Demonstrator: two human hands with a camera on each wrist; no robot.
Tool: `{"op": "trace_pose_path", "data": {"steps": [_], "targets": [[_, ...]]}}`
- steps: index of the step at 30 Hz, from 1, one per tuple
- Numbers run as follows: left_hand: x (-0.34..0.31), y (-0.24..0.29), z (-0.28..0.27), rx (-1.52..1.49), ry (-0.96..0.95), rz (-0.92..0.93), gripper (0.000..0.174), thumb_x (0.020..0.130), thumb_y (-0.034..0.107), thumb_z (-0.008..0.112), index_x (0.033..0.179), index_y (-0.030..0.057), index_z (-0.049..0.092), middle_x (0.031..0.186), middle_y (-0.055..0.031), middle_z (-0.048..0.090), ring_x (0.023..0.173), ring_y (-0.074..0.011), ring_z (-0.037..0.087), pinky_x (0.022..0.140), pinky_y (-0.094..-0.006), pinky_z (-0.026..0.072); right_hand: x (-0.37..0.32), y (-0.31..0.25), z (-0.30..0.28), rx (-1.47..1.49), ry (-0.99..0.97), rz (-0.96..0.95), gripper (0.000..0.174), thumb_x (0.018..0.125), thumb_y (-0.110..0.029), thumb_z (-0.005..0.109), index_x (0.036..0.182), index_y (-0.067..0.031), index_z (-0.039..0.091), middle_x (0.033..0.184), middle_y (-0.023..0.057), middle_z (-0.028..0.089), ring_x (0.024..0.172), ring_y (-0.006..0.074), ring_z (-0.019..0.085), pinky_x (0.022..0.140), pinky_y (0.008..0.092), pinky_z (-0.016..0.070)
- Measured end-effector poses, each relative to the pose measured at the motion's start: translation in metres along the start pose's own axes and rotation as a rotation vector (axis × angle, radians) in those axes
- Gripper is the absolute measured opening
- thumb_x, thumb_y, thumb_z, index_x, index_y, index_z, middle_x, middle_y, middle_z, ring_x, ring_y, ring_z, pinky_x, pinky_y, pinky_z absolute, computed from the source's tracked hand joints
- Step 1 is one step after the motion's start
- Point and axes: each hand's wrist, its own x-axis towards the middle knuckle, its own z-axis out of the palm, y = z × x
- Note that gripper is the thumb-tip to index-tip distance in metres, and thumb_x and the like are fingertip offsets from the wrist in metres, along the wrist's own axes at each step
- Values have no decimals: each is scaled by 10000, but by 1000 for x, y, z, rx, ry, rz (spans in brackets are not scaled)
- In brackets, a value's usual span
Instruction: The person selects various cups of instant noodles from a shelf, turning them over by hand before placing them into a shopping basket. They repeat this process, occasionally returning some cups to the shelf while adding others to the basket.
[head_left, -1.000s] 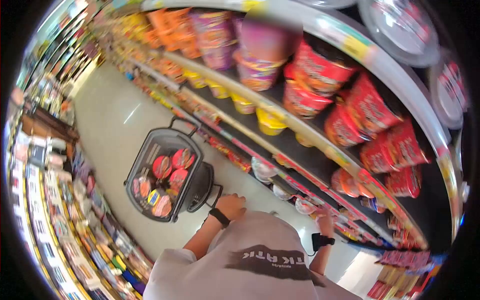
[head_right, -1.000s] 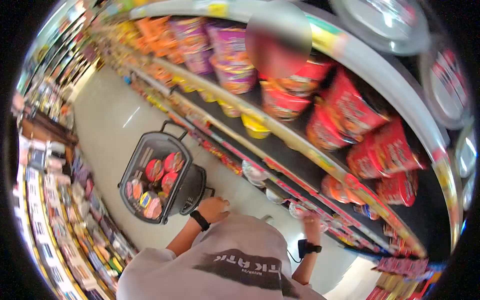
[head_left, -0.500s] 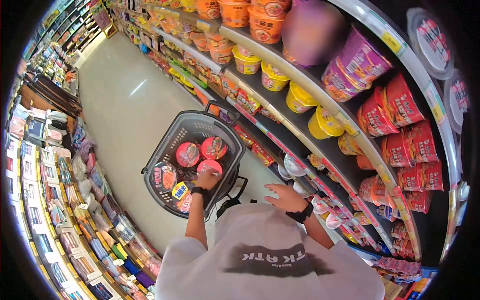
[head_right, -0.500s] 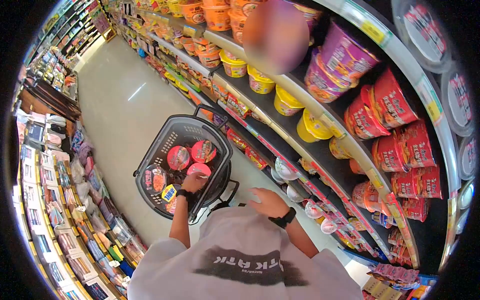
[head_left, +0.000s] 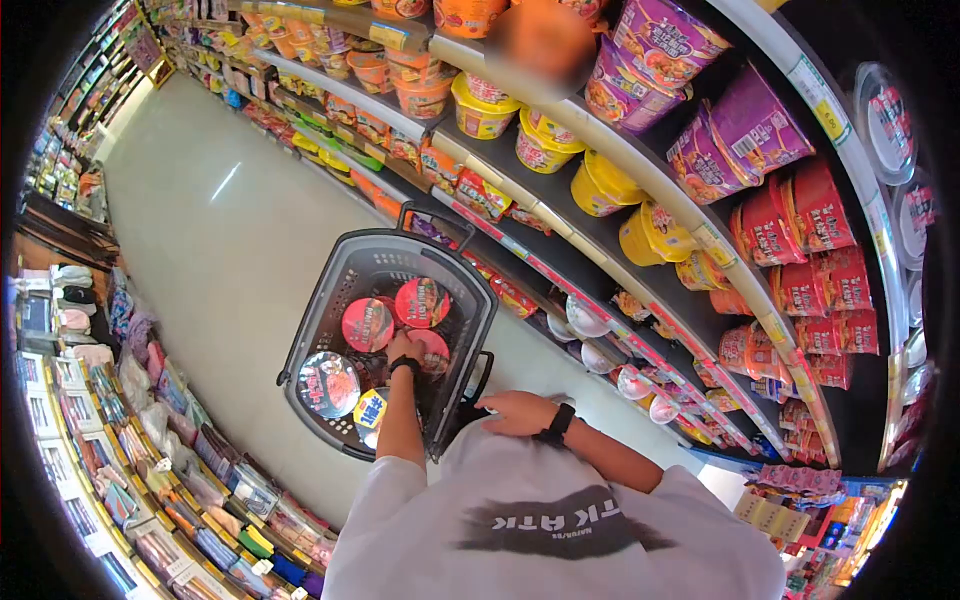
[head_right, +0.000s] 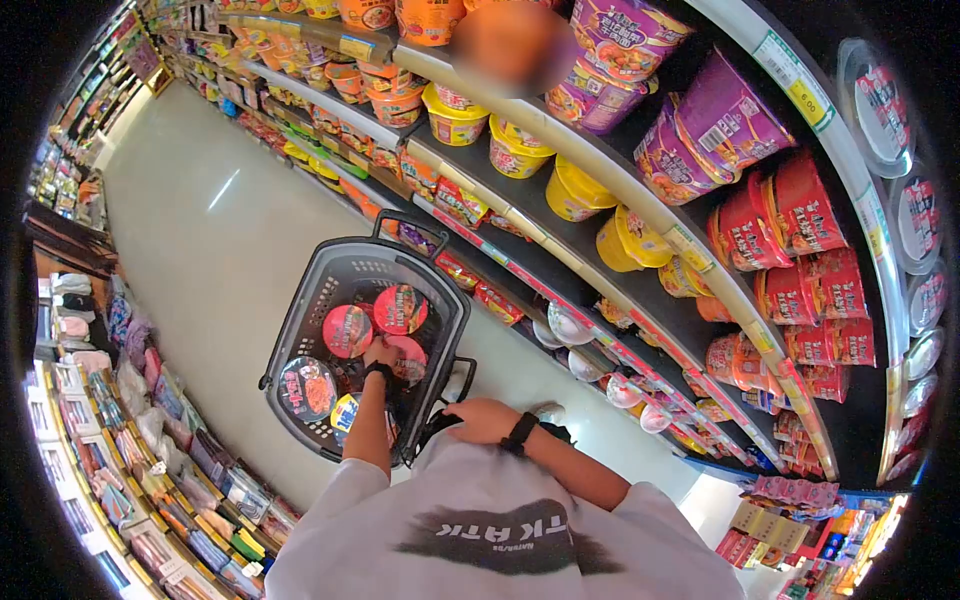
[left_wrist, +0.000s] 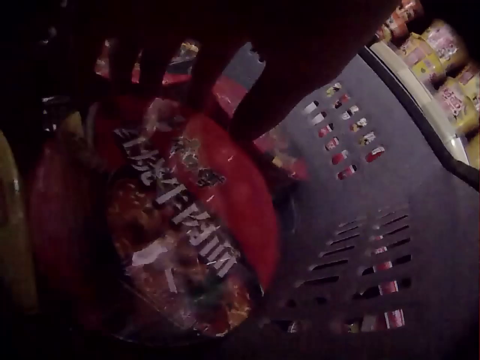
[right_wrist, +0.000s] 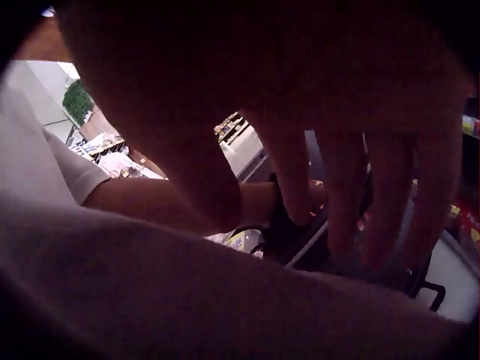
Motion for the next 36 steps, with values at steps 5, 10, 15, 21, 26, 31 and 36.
{"op": "trace_pose_path", "data": {"steps": [5,10,15,21,26,31,36], "targets": [[27,0,16,-297,30,-35,441,832,374,605,1113,39,665,1040,-276,675,1023,-442,633,921,-485,484,-10,-3,-7,23,-12,154,488,902,-346,593,1269,-25,565,1162,224,638,1083,379,602,943,440,472],[100,-54,61,-253,-33,-165,567,823,472,638,1146,6,660,1124,-226,677,1041,-414,639,874,-452,498,-25,9,3,89,32,226,485,913,-342,587,1269,-14,559,1188,217,633,1101,371,598,957,424,468],[40,12,-17,-7,-71,-150,496,807,473,608,1037,42,695,1062,-234,676,1001,-441,635,872,-484,486,-28,7,2,101,46,248,492,916,-345,583,1283,-18,554,1195,212,635,1111,367,599,966,418,468],[44,1,-8,-222,106,13,416,806,371,622,867,-31,711,889,-268,693,858,-416,679,760,-485,507,-21,19,22,149,175,170,520,865,-377,609,1239,-17,593,1128,217,658,1063,372,622,919,445,487],[36,-1,-45,-340,178,111,345,815,307,636,849,-29,705,815,-218,700,776,-336,686,694,-436,505,-22,16,20,176,171,191,517,861,-392,623,1228,-28,604,1091,196,676,1018,356,645,890,434,502],[-2,-20,-81,-739,147,202,294,823,237,632,826,-52,689,730,-130,675,676,-189,636,636,-355,491,-17,9,-4,307,179,166,424,915,-299,637,1246,-40,586,1100,149,683,985,279,668,862,373,522],[-140,21,-147,-1043,-14,166,179,882,149,594,825,-9,656,766,-36,640,707,-122,602,667,-274,489,-9,6,-15,641,218,108,345,986,-309,576,1203,-44,616,1030,36,675,923,132,621,845,286,498]]}}
